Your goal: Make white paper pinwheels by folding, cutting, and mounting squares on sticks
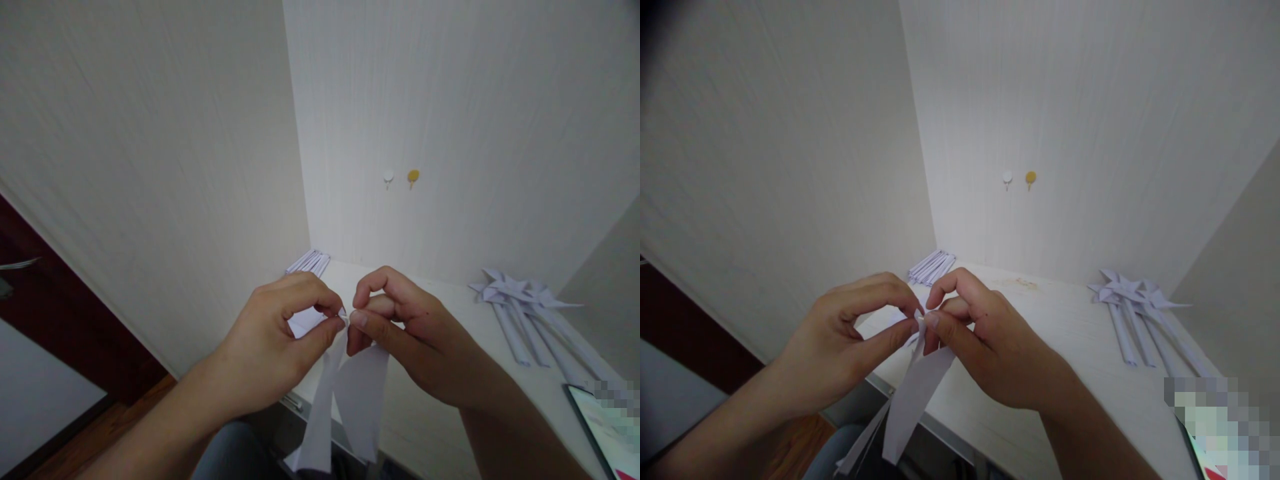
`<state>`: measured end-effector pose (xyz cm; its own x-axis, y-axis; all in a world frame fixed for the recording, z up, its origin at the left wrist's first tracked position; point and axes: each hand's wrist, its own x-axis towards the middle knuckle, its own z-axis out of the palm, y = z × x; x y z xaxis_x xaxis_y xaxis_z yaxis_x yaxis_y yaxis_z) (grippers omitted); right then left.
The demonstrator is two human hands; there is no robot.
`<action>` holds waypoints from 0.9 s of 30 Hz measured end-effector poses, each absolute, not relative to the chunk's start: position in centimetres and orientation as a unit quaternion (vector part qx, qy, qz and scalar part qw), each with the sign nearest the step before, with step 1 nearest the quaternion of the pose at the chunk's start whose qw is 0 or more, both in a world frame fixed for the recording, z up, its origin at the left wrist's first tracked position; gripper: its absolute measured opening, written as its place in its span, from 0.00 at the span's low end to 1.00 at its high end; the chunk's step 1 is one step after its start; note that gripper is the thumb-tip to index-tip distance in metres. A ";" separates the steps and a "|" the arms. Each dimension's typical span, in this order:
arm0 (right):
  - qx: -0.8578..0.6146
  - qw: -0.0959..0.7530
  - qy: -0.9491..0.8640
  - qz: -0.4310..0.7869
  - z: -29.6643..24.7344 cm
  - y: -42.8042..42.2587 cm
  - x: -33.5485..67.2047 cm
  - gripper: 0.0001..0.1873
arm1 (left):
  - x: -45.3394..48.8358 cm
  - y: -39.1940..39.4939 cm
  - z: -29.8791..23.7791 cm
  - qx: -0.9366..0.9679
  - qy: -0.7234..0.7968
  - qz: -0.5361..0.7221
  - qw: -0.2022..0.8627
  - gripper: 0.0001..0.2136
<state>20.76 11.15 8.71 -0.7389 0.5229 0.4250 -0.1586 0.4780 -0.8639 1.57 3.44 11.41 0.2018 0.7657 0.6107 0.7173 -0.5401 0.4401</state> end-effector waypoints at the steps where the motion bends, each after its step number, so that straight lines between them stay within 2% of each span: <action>1: -0.119 0.346 -0.783 0.503 8.7 11.2 20.7 0.03 | 1.6 3.5 11.4 0.776 0.478 0.410 0.018 0.04; 16: -0.117 0.353 -0.719 0.588 8.6 11.1 20.2 0.03 | 1.2 4.0 10.8 0.816 0.403 0.390 -0.145 0.04; 27: -0.135 0.369 -0.743 0.541 8.2 11.5 20.1 0.05 | 1.3 4.1 10.7 0.819 0.419 0.340 -0.196 0.04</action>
